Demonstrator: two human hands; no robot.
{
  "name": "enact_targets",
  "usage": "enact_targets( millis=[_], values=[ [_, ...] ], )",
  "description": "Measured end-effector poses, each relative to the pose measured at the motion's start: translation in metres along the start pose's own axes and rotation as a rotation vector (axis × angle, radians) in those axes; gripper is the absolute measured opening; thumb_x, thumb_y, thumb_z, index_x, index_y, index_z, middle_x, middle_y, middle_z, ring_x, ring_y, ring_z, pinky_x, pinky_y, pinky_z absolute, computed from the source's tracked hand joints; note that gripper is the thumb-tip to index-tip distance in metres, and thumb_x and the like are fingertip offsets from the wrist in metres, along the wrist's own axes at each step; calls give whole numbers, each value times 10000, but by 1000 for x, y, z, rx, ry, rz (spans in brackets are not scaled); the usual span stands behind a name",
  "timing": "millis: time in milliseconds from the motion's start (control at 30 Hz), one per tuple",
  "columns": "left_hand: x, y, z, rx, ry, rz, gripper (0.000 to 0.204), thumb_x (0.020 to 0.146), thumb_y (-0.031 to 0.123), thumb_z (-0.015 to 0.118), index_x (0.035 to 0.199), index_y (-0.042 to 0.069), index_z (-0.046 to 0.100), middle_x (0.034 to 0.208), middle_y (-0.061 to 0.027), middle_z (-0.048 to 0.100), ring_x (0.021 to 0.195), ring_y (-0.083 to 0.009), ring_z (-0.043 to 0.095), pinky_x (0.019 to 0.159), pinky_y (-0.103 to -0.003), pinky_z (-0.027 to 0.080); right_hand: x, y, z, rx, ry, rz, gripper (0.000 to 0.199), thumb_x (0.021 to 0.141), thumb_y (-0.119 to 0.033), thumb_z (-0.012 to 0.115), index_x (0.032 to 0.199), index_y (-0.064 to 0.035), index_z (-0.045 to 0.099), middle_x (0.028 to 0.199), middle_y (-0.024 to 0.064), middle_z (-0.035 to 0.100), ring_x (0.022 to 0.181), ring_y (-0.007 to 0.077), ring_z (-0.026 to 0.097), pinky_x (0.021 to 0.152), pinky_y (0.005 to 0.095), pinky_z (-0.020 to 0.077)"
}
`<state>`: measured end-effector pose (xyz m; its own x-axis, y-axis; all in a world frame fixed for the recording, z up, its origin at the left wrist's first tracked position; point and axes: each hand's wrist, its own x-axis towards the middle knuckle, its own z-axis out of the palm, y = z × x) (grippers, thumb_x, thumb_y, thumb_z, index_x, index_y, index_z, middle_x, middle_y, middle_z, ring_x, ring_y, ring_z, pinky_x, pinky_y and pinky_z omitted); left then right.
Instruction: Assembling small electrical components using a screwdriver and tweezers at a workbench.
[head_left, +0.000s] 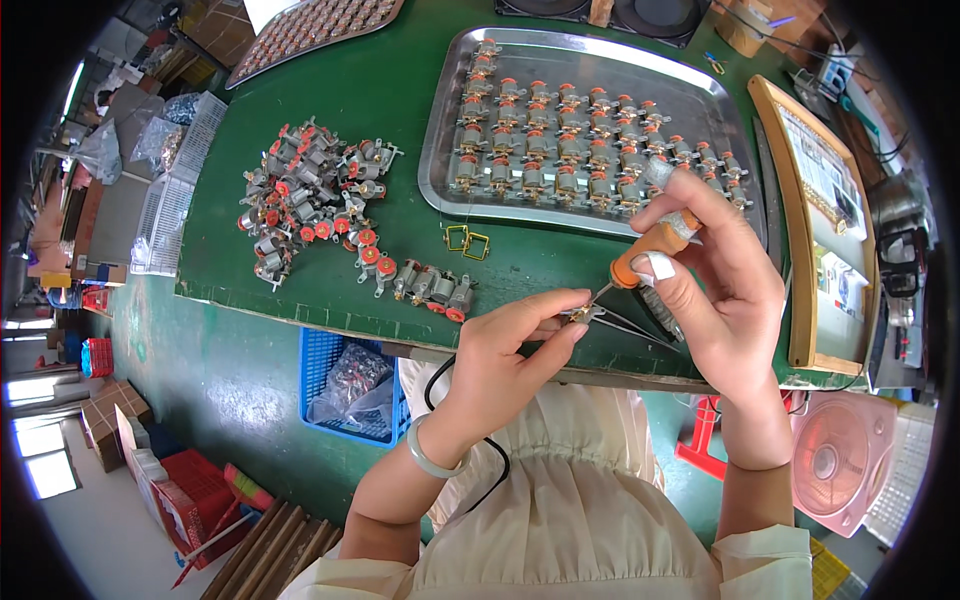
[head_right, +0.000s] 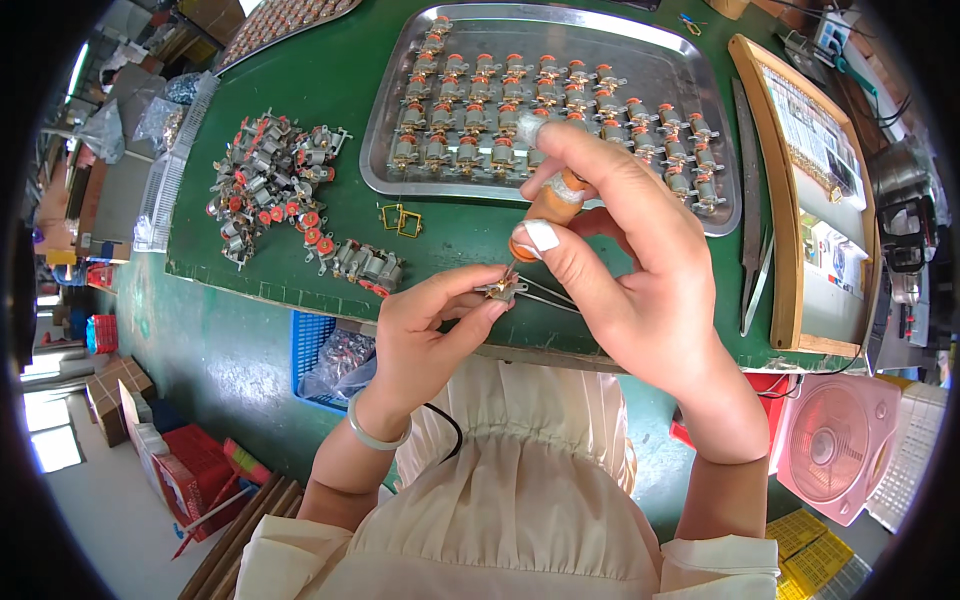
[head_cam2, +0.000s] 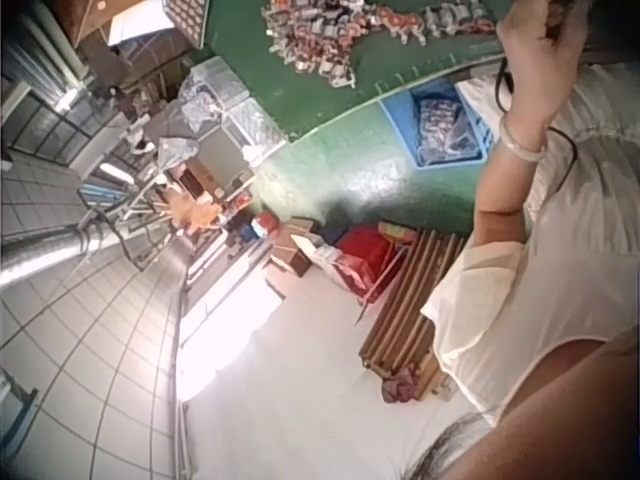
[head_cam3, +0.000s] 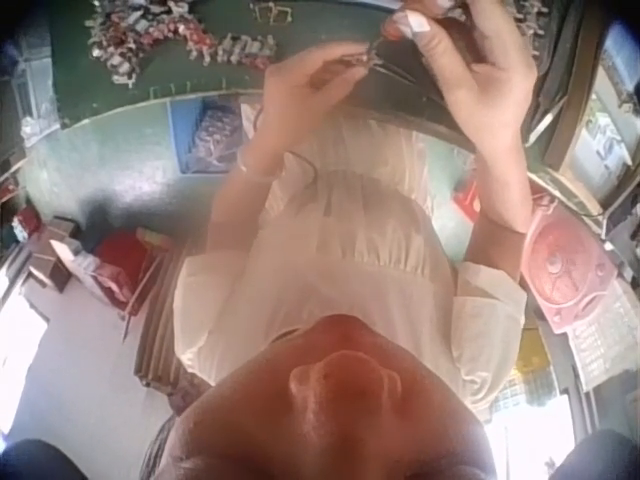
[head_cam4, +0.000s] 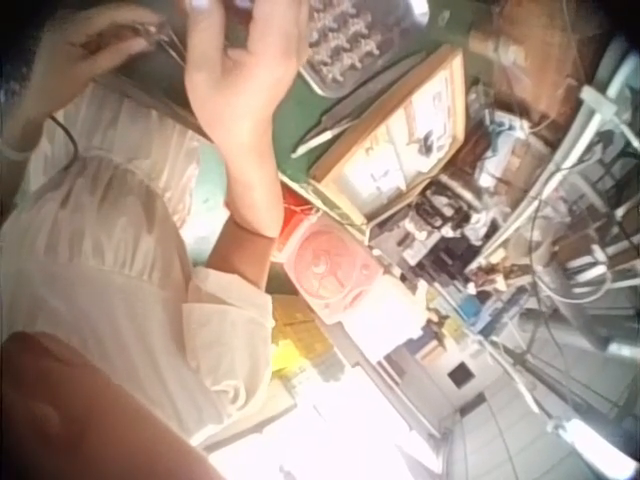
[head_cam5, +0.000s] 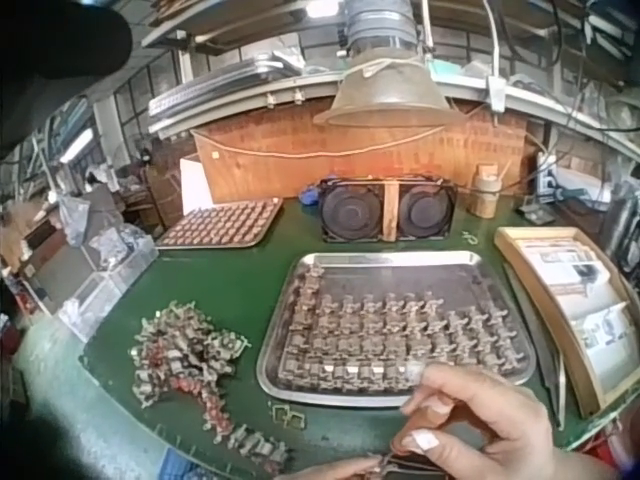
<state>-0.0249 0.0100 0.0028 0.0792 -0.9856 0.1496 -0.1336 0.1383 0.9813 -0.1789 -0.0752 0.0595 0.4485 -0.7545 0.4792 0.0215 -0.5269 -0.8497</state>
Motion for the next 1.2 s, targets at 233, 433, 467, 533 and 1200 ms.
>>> enact_targets(
  millis=[233,433,467,533,1200],
  values=[
    [0,-1,3,3,44,9,284,748,-5,633,1029,26,598,860,-95,640,716,-128,639,620,-224,502,2,-4,3,48,75,226,395,789,9,596,1163,16,472,954,89,548,861,111,547,662,213,520],
    [1,-1,4,62,47,42,286,746,-7,631,1029,19,594,876,-105,640,726,-135,637,633,-232,514,-1,-3,11,1,125,189,350,788,-16,610,1115,23,491,937,76,549,843,103,545,633,206,523],
    [1,-1,4,61,47,41,286,746,-7,631,1029,19,594,876,-105,640,726,-135,637,633,-232,514,-1,-9,14,-116,121,133,337,758,13,622,1077,18,516,898,86,555,789,117,549,594,213,506],
    [1,-1,4,48,64,46,284,747,-8,630,1027,15,594,887,-110,639,726,-134,635,635,-232,517,-2,-13,15,-278,-22,-133,325,723,45,627,1033,3,542,850,95,554,734,138,541,556,225,485],
    [1,2,3,44,37,-10,283,756,-36,619,1035,5,597,880,-74,657,764,-94,631,685,-200,497,4,-4,13,-103,96,112,311,767,0,619,1061,1,517,898,63,567,795,86,547,600,194,510]
  ],
)
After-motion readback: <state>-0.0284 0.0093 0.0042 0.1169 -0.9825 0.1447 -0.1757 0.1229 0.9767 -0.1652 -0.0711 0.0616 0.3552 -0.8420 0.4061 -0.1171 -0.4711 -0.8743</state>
